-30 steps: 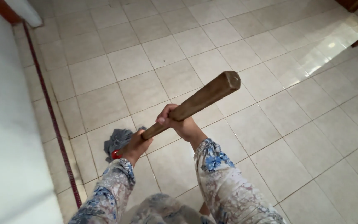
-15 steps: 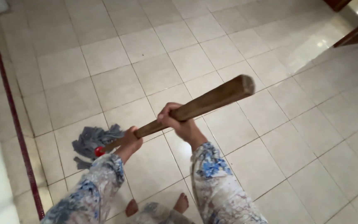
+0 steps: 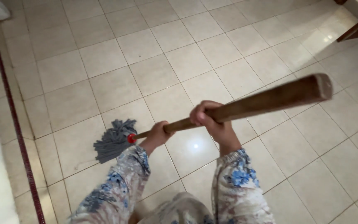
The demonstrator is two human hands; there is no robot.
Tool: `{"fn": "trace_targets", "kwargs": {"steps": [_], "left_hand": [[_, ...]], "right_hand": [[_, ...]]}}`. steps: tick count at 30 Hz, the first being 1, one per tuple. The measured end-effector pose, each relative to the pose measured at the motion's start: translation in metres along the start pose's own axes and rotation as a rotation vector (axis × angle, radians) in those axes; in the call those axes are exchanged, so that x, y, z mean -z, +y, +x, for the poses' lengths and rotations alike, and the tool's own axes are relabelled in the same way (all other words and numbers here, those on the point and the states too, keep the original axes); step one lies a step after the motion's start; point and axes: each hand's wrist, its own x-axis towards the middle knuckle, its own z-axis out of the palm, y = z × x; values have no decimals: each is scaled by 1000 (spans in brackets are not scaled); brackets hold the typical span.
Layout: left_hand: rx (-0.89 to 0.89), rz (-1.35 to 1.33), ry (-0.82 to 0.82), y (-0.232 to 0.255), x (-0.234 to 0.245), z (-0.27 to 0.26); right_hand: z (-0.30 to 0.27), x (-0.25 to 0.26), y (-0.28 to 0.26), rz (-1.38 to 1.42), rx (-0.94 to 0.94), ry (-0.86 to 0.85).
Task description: The person is mopping the tiled floor with a string mop.
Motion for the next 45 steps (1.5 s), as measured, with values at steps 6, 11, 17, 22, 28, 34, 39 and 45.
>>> {"fn": "trace_targets", "kwargs": {"steps": [6, 11, 17, 22, 28, 34, 39, 45], "left_hand": [[109, -126, -178, -15, 18, -41], [132, -73, -155, -68, 66, -97], [75, -111, -36, -134, 134, -161], [115, -123, 46, -156, 162, -202], [109, -90, 30, -155, 163, -213], [85, -143, 186, -126, 135, -213], [378, -1033, 46, -174, 21, -160], [-42, -168, 193, -38, -14, -153]], "right_hand": [[-18, -15, 18, 113, -19, -40], [-20, -83, 48, 167, -84, -68], [-3, -188, 54, 169, -182, -143], [-1, -233, 65, 226, -193, -215], [-17, -246, 68, 232, -158, -142], [-34, -241, 27, 3, -212, -74], [-65, -184, -12, -37, -164, -43], [-107, -100, -50, -118, -129, 11]]}}
